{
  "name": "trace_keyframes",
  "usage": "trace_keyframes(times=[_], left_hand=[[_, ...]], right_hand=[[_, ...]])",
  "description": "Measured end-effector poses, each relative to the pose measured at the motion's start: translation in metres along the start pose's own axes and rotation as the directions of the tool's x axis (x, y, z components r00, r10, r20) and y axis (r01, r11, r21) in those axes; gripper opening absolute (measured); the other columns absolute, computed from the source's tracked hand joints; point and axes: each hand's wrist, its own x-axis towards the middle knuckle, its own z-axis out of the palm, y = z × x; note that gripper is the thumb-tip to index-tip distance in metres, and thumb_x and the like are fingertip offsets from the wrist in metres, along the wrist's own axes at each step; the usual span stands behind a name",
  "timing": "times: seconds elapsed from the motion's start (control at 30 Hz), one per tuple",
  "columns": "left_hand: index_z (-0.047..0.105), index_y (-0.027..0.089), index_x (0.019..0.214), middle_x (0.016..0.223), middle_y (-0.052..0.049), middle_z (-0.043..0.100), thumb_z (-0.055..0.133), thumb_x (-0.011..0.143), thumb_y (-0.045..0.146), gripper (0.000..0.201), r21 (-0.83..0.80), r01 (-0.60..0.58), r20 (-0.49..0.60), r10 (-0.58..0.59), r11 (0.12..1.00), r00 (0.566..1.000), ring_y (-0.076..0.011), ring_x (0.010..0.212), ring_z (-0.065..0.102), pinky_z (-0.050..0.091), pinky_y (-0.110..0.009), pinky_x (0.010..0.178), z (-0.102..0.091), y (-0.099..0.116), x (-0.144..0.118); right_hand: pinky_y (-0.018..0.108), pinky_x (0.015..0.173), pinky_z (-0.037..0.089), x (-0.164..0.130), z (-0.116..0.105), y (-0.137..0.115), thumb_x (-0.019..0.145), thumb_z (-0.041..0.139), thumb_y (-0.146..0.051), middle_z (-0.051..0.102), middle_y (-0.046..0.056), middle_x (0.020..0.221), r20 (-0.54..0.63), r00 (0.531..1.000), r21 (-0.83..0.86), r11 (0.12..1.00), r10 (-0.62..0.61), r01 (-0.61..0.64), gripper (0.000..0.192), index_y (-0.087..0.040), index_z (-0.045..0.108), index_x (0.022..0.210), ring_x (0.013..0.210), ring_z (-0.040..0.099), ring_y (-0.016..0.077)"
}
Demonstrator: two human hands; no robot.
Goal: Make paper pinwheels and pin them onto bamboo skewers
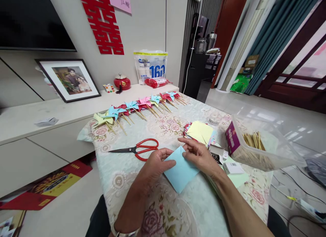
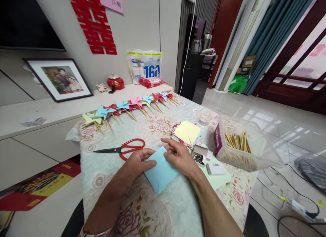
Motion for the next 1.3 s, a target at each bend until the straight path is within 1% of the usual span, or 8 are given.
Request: trace_keyframes(times=[0.23, 0.43, 0.7, 0.87, 0.97, 1.1, 1.17, 1.3], left_hand=[[0.069, 0.014, 0.083, 0.073, -0.005, 0.073, 0.083, 0.062, 0.026, 0.028, -0.088, -0.064, -0.131, 0.052, 0.994, 0.99, -0.0157, 0.061, 0.063, 0.047, -0.026, 0.061, 0.001, -0.009, 0.007], [0.07, 0.012, 0.092, 0.08, -0.008, 0.076, 0.086, 0.059, 0.026, 0.039, -0.257, -0.113, -0.162, 0.073, 0.96, 0.984, -0.0204, 0.07, 0.068, 0.051, -0.031, 0.069, 0.002, -0.009, 0.01], [0.068, 0.014, 0.093, 0.089, -0.01, 0.077, 0.087, 0.057, 0.024, 0.041, -0.383, -0.103, -0.132, 0.055, 0.918, 0.99, -0.0262, 0.081, 0.071, 0.054, -0.036, 0.073, 0.013, -0.005, 0.009], [0.07, 0.014, 0.099, 0.093, -0.011, 0.077, 0.088, 0.058, 0.027, 0.047, -0.334, -0.023, 0.015, 0.029, 0.942, 0.999, -0.0275, 0.087, 0.071, 0.053, -0.035, 0.075, 0.011, -0.002, 0.003], [0.071, 0.014, 0.098, 0.093, -0.013, 0.076, 0.079, 0.07, 0.047, 0.044, -0.368, -0.02, 0.043, 0.038, 0.93, 0.998, -0.0262, 0.085, 0.07, 0.052, -0.034, 0.073, 0.001, 0.001, 0.002], [0.074, 0.011, 0.088, 0.084, -0.014, 0.074, 0.06, 0.075, 0.071, 0.064, -0.408, 0.018, -0.025, -0.031, 0.913, 0.999, -0.0228, 0.075, 0.068, 0.052, -0.032, 0.067, -0.012, 0.005, 0.003], [0.074, 0.011, 0.086, 0.079, -0.012, 0.073, 0.064, 0.075, 0.066, 0.056, -0.342, 0.029, 0.004, -0.03, 0.939, 1.0, -0.0201, 0.071, 0.066, 0.05, -0.029, 0.065, -0.012, 0.003, 0.002], [0.07, 0.016, 0.091, 0.076, -0.005, 0.072, 0.084, 0.066, 0.035, 0.034, -0.178, 0.038, 0.141, -0.012, 0.983, 0.99, -0.0149, 0.063, 0.063, 0.045, -0.024, 0.06, -0.009, -0.005, 0.0]], right_hand=[[0.029, 0.068, 0.041, 0.005, -0.005, 0.006, 0.079, 0.076, -0.039, 0.071, 0.002, 0.087, -0.165, 0.986, 0.191, 0.981, 0.009, 0.023, 0.046, -0.021, 0.067, 0.121, 0.077, 0.06, 0.0183], [0.029, 0.071, 0.046, 0.007, 0.001, 0.005, 0.068, 0.086, -0.035, 0.075, 0.004, 0.091, -0.215, 0.965, 0.414, 0.909, 0.147, -0.046, 0.052, -0.019, 0.069, 0.115, 0.08, 0.064, 0.0194], [0.032, 0.066, 0.052, 0.004, 0.014, -0.004, 0.059, 0.089, -0.026, 0.078, 0.006, 0.091, -0.08, 0.976, 0.505, 0.852, 0.202, -0.135, 0.06, -0.02, 0.066, 0.114, 0.071, 0.07, 0.0216], [0.031, 0.064, 0.052, 0.004, 0.009, -0.004, 0.062, 0.087, -0.028, 0.078, 0.004, 0.083, -0.083, 0.978, 0.461, 0.877, 0.194, -0.135, 0.051, -0.02, 0.066, 0.107, 0.064, 0.069, 0.0204], [0.029, 0.065, 0.052, 0.003, 0.001, -0.006, 0.064, 0.085, -0.026, 0.078, 0.005, 0.084, -0.032, 0.981, 0.431, 0.888, 0.19, -0.158, 0.051, -0.019, 0.067, 0.11, 0.065, 0.068, 0.0191], [0.028, 0.063, 0.051, -0.001, -0.009, -0.005, 0.066, 0.084, -0.024, 0.077, 0.005, 0.087, 0.142, 0.966, 0.347, 0.903, 0.217, -0.253, 0.06, -0.019, 0.064, 0.122, 0.067, 0.068, 0.0181], [0.027, 0.063, 0.05, -0.002, -0.01, -0.005, 0.068, 0.083, -0.023, 0.076, 0.003, 0.088, 0.216, 0.948, 0.283, 0.915, 0.232, -0.288, 0.06, -0.02, 0.064, 0.124, 0.069, 0.068, 0.0175], [0.026, 0.063, 0.048, -0.005, -0.008, -0.004, 0.074, 0.078, -0.021, 0.074, 0.0, 0.089, 0.311, 0.927, 0.177, 0.945, 0.21, -0.273, 0.055, -0.024, 0.064, 0.127, 0.07, 0.065, 0.0159]])
